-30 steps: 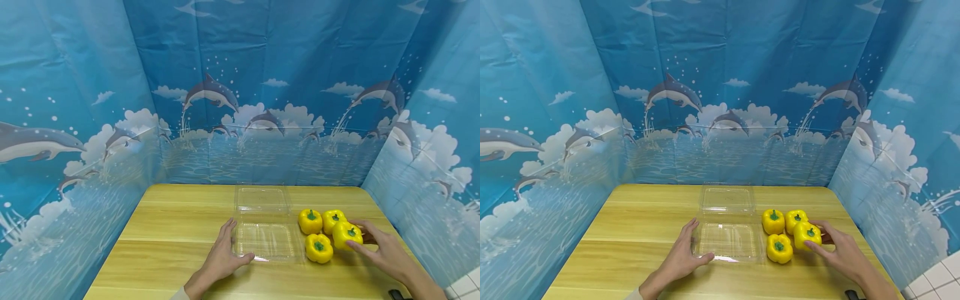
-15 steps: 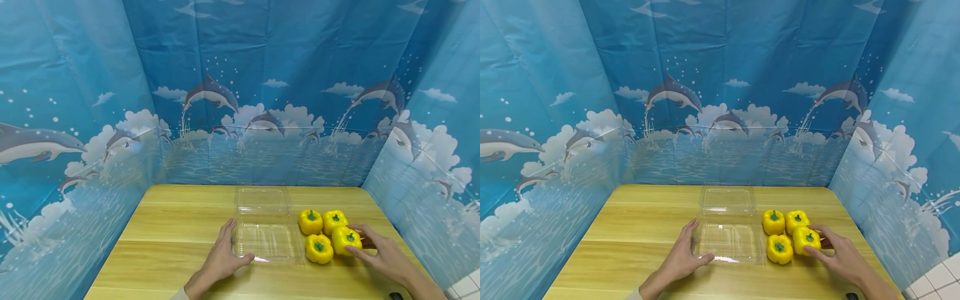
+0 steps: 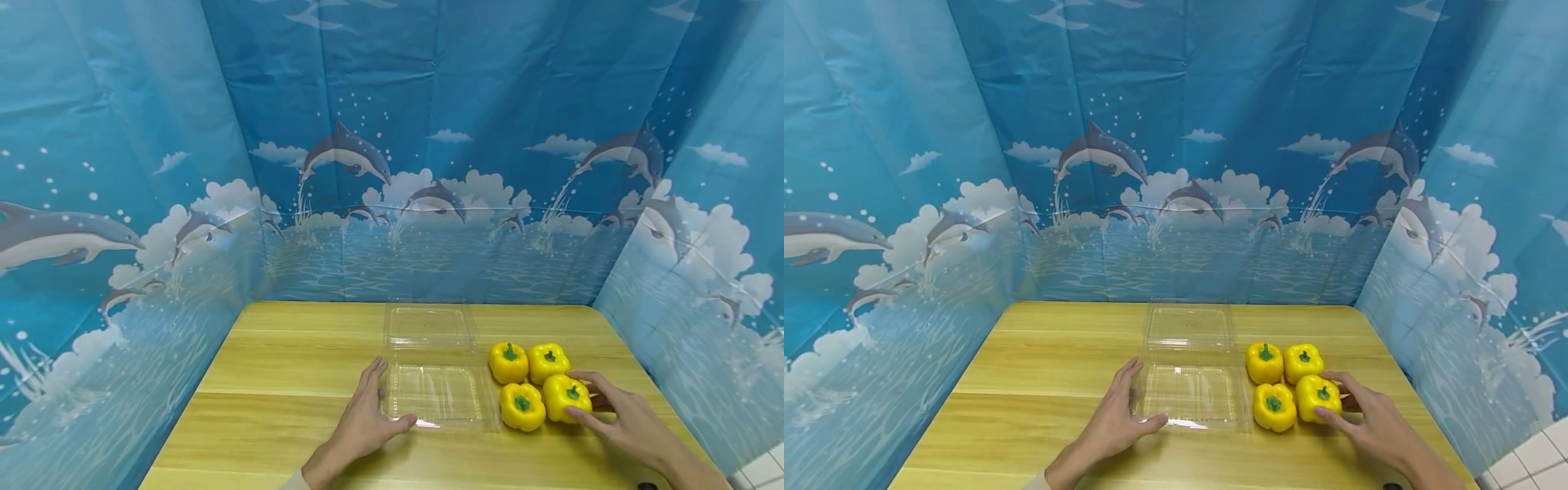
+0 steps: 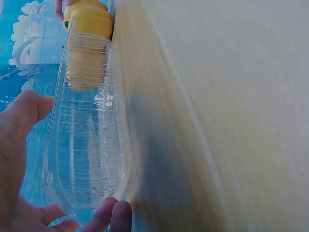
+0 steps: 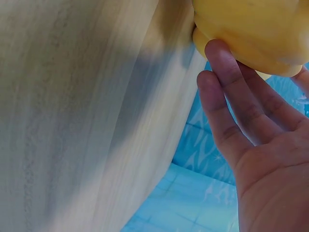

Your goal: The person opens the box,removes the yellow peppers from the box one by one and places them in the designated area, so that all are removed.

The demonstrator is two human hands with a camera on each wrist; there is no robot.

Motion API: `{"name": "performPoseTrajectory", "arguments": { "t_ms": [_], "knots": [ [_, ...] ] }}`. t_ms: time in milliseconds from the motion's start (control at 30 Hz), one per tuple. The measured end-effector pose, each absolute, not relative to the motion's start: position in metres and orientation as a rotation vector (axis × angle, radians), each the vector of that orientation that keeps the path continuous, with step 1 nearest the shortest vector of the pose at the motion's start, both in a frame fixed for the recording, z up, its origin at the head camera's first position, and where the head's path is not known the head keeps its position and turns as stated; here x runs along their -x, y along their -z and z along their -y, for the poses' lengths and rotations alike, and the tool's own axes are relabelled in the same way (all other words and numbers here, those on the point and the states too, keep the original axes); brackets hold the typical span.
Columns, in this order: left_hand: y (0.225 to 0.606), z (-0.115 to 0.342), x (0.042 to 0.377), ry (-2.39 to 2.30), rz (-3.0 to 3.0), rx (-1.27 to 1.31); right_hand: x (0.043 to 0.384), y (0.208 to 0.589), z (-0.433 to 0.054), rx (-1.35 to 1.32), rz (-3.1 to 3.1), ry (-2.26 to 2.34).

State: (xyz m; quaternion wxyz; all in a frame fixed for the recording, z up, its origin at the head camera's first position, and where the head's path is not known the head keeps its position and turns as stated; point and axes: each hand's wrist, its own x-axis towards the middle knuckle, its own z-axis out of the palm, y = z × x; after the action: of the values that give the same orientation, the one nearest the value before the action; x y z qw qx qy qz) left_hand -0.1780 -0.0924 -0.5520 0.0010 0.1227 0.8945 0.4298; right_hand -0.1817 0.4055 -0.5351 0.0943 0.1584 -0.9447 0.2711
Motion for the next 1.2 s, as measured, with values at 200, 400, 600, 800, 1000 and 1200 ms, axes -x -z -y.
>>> {"name": "performPoseTrajectory", "arguments": {
  "t_ms": [200, 400, 600, 800, 1000, 1200],
  "knots": [
    [0.5525, 0.0913, 0.1783, -1.338, -2.815, -0.389, 0.1810, 0.5401, -0.4080, -0.471, 2.797, -0.798],
    [0.5520, 0.0904, 0.1789, -1.347, -2.809, -0.391, 0.1812, 0.5423, -0.4098, -0.451, 2.819, -0.800],
    [0.5521, 0.0899, 0.1790, -1.348, -2.810, -0.395, 0.1812, 0.5423, -0.4108, -0.444, 2.839, -0.805],
    [0.5520, 0.0896, 0.1794, -1.349, -2.805, -0.395, 0.1817, 0.5419, -0.4112, -0.467, 2.824, -0.806],
    [0.5516, 0.0892, 0.1800, -1.350, -2.802, -0.392, 0.1813, 0.5402, -0.4113, -0.479, 2.814, -0.812],
    [0.5512, 0.0886, 0.1802, -1.349, -2.801, -0.389, 0.1809, 0.5389, -0.4115, -0.479, 2.817, -0.822]
  ]
}}
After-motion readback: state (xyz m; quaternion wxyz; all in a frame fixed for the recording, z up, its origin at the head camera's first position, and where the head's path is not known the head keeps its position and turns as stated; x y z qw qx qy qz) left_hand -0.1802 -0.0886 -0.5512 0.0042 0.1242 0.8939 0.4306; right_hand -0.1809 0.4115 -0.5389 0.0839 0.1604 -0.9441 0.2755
